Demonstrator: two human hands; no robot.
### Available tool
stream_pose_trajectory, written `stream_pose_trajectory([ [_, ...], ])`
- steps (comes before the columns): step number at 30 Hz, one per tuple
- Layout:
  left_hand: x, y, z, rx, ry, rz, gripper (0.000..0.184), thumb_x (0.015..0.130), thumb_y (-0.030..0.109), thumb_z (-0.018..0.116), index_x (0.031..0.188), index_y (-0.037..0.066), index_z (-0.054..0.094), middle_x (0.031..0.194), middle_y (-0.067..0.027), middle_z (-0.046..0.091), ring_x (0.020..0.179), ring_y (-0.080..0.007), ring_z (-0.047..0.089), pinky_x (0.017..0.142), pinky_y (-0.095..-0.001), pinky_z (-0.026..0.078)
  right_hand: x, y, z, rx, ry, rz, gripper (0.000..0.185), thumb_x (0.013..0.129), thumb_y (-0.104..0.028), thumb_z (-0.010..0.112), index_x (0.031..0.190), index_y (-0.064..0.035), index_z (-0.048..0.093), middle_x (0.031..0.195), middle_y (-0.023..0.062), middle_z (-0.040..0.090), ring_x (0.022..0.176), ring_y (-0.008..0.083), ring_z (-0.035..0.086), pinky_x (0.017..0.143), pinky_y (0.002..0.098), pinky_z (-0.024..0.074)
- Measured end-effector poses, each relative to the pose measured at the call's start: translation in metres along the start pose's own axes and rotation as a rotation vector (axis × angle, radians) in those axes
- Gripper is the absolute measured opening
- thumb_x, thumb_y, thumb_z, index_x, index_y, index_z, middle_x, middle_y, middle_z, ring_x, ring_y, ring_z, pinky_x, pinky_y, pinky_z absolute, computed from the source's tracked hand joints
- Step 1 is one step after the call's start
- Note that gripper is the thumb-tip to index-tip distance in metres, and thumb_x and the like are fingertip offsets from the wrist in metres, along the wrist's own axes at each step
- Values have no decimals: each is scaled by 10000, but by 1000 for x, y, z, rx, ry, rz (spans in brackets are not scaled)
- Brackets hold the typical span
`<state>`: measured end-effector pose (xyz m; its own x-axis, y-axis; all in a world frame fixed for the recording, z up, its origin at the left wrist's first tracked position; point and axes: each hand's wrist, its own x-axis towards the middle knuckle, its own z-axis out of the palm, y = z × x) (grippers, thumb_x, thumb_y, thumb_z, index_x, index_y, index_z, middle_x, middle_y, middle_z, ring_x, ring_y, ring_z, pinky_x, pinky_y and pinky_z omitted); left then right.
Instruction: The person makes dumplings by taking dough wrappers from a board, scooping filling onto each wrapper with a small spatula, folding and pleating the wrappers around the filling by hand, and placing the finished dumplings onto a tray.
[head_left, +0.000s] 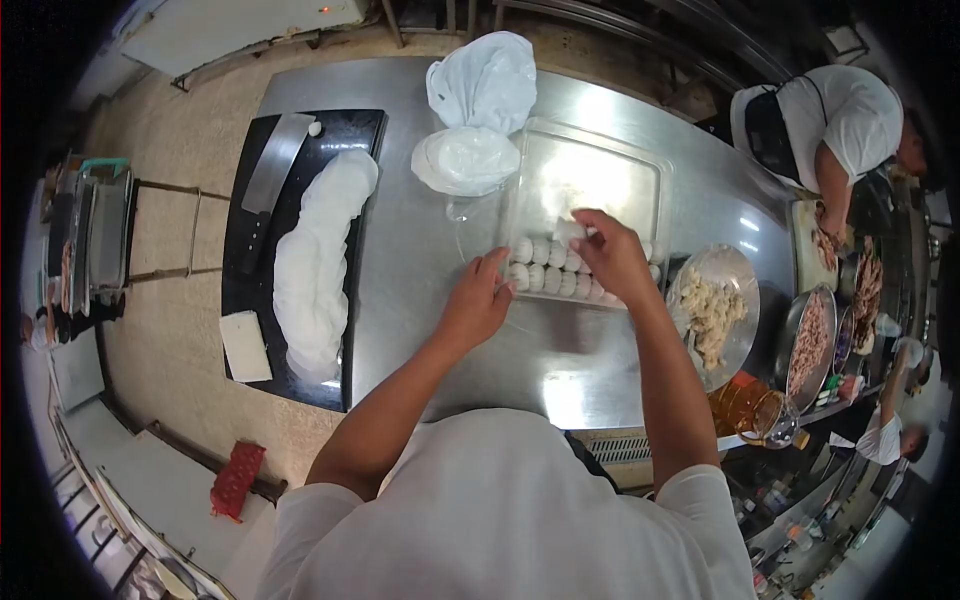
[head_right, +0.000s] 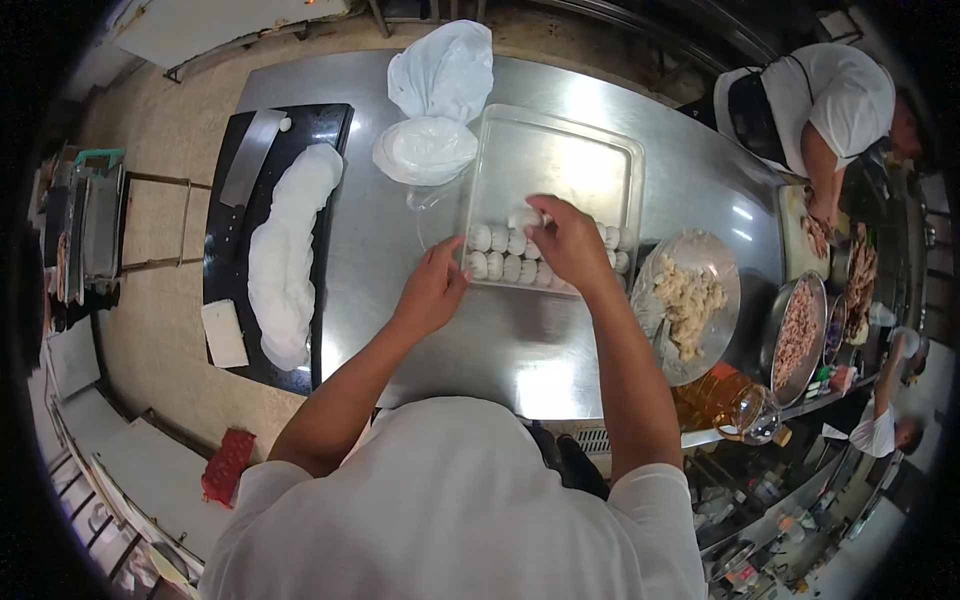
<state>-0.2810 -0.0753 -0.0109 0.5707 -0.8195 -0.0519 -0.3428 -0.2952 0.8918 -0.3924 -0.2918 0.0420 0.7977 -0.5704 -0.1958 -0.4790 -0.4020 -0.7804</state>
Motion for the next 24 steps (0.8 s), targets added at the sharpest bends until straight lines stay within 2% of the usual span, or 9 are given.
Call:
stream_pose_trajectory([
  [1, 0, -2, 2, -1, 4, -10, 458, 898, 92, 614, 1326, 17, 469, 952, -189, 568, 804, -327, 583, 749, -432, 487, 12, 5, 2, 0, -10, 0, 359, 808, -64, 721, 1160, -39, 654, 1010, 160, 660, 844, 257, 652, 760, 350, 527],
  [3, -1, -5, 5, -35, -19, -79, 473, 889, 83, 623, 1332, 20, 471, 945, -192, 570, 810, -328, 581, 742, -433, 486, 32, 14, 8, -263, -25, -433, 292, 821, -55, 687, 1111, -35, 663, 997, 162, 663, 953, 292, 634, 842, 383, 509],
  [7, -2, -5, 9, 8, 42, -60, 454, 905, 100, 638, 1325, 9, 490, 865, -113, 555, 762, -254, 562, 717, -372, 481, 48, 21, 7, -425, -382, -223, 329, 814, -73, 648, 1141, -48, 666, 1083, 178, 657, 1053, 355, 607, 925, 430, 486],
  [10, -4, -4, 12, -40, 21, -144, 449, 891, 83, 623, 1316, 33, 486, 936, -183, 575, 838, -330, 589, 744, -438, 486, 44, 18, 8, -499, -418, -168, 336, 817, -77, 625, 1150, -45, 659, 1155, 181, 631, 1087, 362, 593, 941, 425, 485],
  [12, -7, -16, 16, -14, 69, -45, 448, 896, 96, 622, 1320, 50, 482, 953, -191, 580, 840, -347, 594, 753, -444, 490, 41, 22, 11, -500, -391, -175, 379, 812, -64, 616, 1190, -40, 639, 1241, 189, 592, 1126, 374, 574, 974, 427, 472],
  [15, -7, 1, -9, 2, 56, -62, 387, 915, 95, 619, 1285, 23, 529, 928, -139, 605, 823, -276, 612, 754, -379, 505, 7, 12, 19, -401, 5, -402, 463, 807, -10, 625, 1266, -23, 571, 1265, 205, 570, 1144, 391, 562, 987, 416, 463],
  [16, -7, -5, -21, 12, 75, -58, 387, 915, 95, 619, 1285, 23, 529, 928, -139, 605, 823, -276, 612, 754, -379, 505, -7, 2, 20, -396, 8, -423, 463, 807, -10, 625, 1266, -23, 571, 1265, 205, 570, 1144, 391, 562, 987, 416, 463],
  [20, 1, -30, -88, 134, 230, 243, 225, 890, 33, 575, 1102, 31, 653, 1014, -175, 656, 954, -363, 623, 819, -443, 502, -79, -12, 28, -100, 187, -239, 350, 824, 17, 671, 1170, -10, 623, 1123, 170, 635, 1013, 292, 624, 896, 343, 492],
  [24, 26, -68, -170, 279, 350, 231, 205, 898, 52, 583, 1074, 39, 689, 1068, -176, 685, 967, -362, 628, 870, -435, 495, -145, -8, 61, 113, 133, -64, 203, 837, -34, 688, 1036, 5, 672, 963, 127, 675, 881, 222, 656, 750, 316, 514],
])
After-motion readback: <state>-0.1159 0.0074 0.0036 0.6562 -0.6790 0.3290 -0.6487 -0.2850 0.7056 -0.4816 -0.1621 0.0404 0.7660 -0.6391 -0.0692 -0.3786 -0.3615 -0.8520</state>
